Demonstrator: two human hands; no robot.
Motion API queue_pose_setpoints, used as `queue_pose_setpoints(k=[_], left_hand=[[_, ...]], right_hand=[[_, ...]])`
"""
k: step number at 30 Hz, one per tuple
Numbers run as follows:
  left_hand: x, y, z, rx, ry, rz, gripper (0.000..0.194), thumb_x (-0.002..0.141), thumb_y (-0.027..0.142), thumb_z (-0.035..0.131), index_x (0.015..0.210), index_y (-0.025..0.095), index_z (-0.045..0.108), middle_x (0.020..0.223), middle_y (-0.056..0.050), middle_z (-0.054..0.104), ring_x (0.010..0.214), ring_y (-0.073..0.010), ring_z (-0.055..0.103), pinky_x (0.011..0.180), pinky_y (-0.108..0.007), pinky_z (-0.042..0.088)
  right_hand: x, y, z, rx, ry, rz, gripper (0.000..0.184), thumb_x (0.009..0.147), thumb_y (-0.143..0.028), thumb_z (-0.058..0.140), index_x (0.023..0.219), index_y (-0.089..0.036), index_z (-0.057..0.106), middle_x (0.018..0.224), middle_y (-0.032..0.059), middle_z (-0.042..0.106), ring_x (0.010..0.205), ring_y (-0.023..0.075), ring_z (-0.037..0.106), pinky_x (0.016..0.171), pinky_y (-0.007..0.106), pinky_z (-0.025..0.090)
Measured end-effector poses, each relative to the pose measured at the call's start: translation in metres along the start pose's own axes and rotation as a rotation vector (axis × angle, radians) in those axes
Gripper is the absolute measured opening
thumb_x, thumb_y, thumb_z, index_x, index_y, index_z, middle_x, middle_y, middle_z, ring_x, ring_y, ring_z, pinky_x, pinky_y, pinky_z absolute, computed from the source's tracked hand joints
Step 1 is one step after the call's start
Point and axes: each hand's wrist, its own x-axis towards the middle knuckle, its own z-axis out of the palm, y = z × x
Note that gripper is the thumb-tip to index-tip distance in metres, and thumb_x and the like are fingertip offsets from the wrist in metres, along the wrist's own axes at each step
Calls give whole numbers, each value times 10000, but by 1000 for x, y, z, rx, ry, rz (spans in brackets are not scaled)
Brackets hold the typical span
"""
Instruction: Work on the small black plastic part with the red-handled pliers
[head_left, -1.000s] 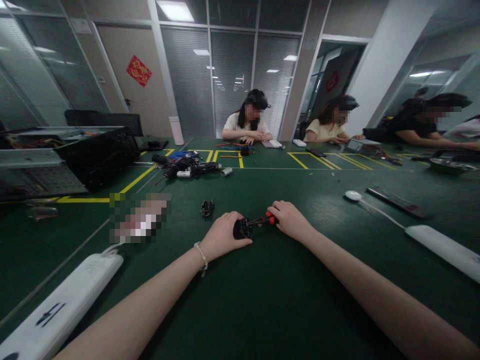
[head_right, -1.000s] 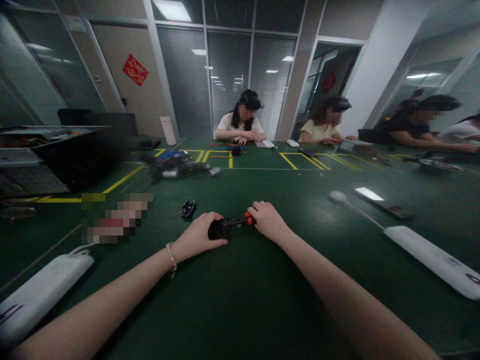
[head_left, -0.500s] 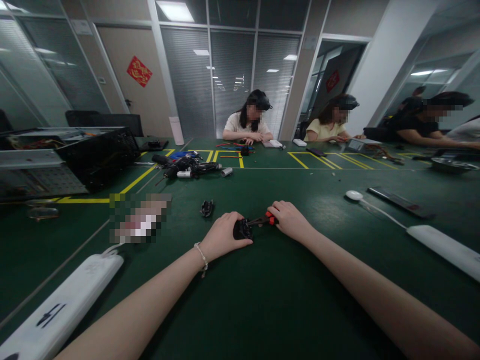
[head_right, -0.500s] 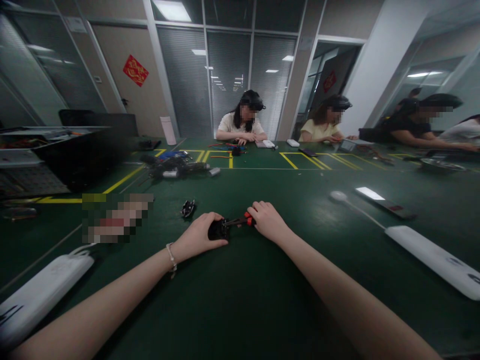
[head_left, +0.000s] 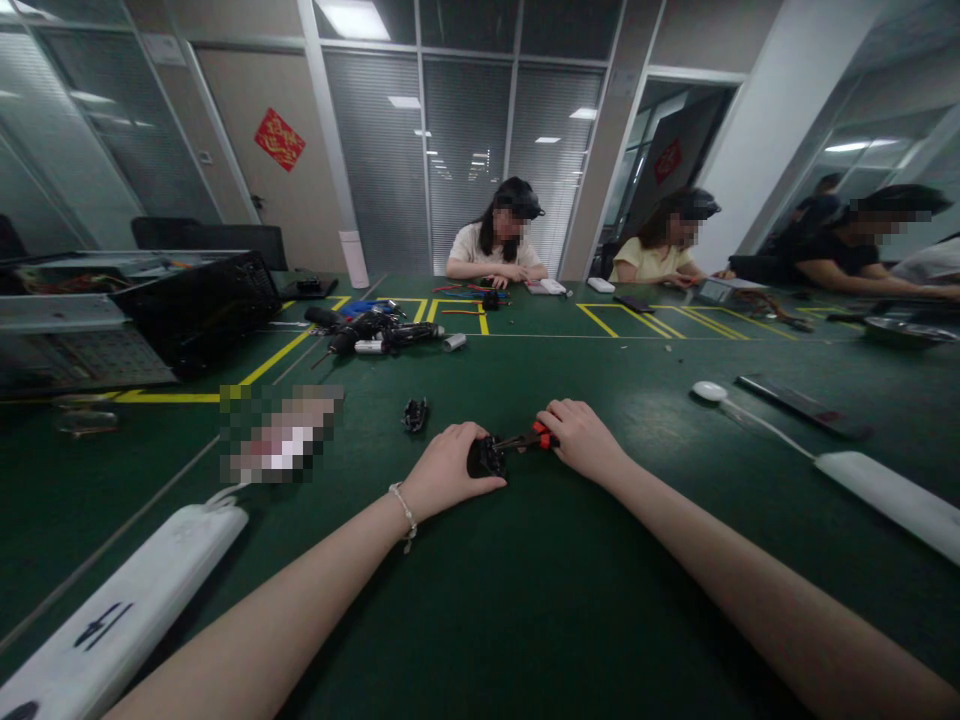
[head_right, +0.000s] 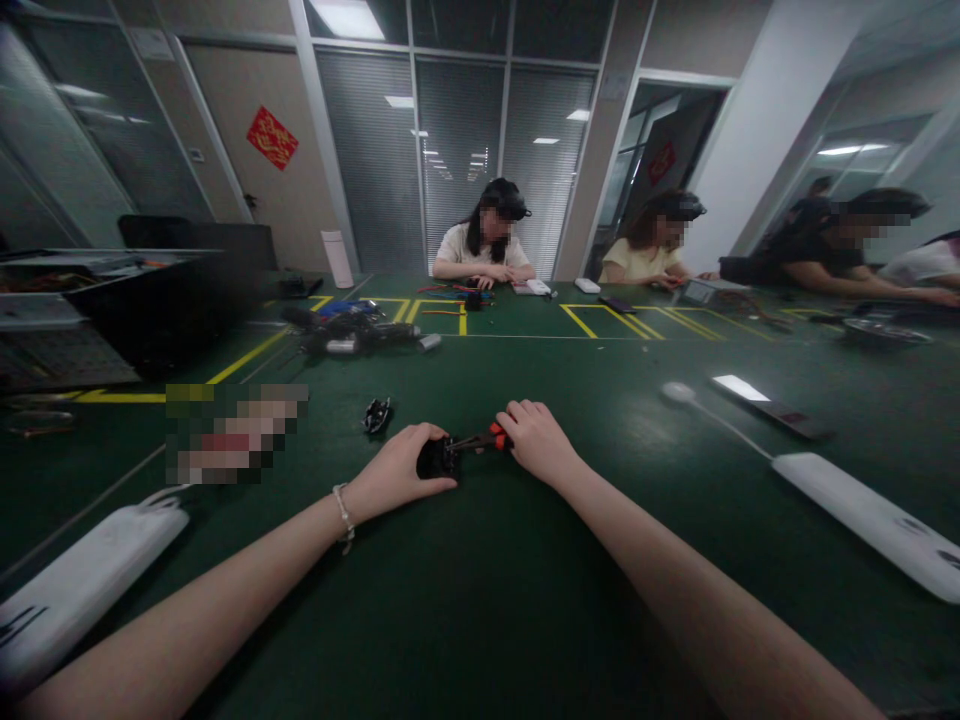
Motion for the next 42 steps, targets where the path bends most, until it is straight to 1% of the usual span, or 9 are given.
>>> queue_pose_setpoints(k=[6,13,22,28,33,42], left_hand=[[0,0,-1,0,-1,-1,535,615,525,618,1020,206,474,1002,-58,538,929,-245,508,785,-374,412],[0,-1,0,-5,-4,-3,534,617,532,615,1016,207,471,1007,-55,535,936,-243,501,786,-372,415],[0,2,-3,-10,-30,-20,542,624,543,601,1025,204,469,1016,-61,531,936,-246,502,779,-375,416],[-1,2,-2,-1,-24,-24,539,619,544,606,1016,205,469,1002,-53,530,921,-240,506,771,-366,420],[0,3,-2,10,-1,3,521,623,517,620,1007,199,467,986,-55,534,916,-238,504,785,-366,409],[0,4,-4,2,-19,-16,531,624,528,614,1018,202,471,999,-59,531,924,-243,504,780,-370,414]], right_hand=[[0,-1,1,-1,1,1,335,633,-106,531,966,-144,524,938,95,521,847,213,441,746,317,322],[0,-1,1,-3,-32,21,319,632,-116,542,949,-149,530,922,87,519,833,204,444,734,307,330],[-1,1,0,28,-19,-3,342,639,-98,532,976,-153,524,931,90,521,830,203,454,738,316,342],[0,0,0,8,-23,2,340,622,-100,554,958,-147,532,923,90,525,832,207,450,731,315,338],[0,-1,0,6,-29,5,316,630,-99,540,942,-147,536,910,86,526,817,201,450,714,305,337],[-1,0,0,21,-16,-8,348,622,-98,555,964,-154,526,920,85,526,827,200,456,726,310,341]])
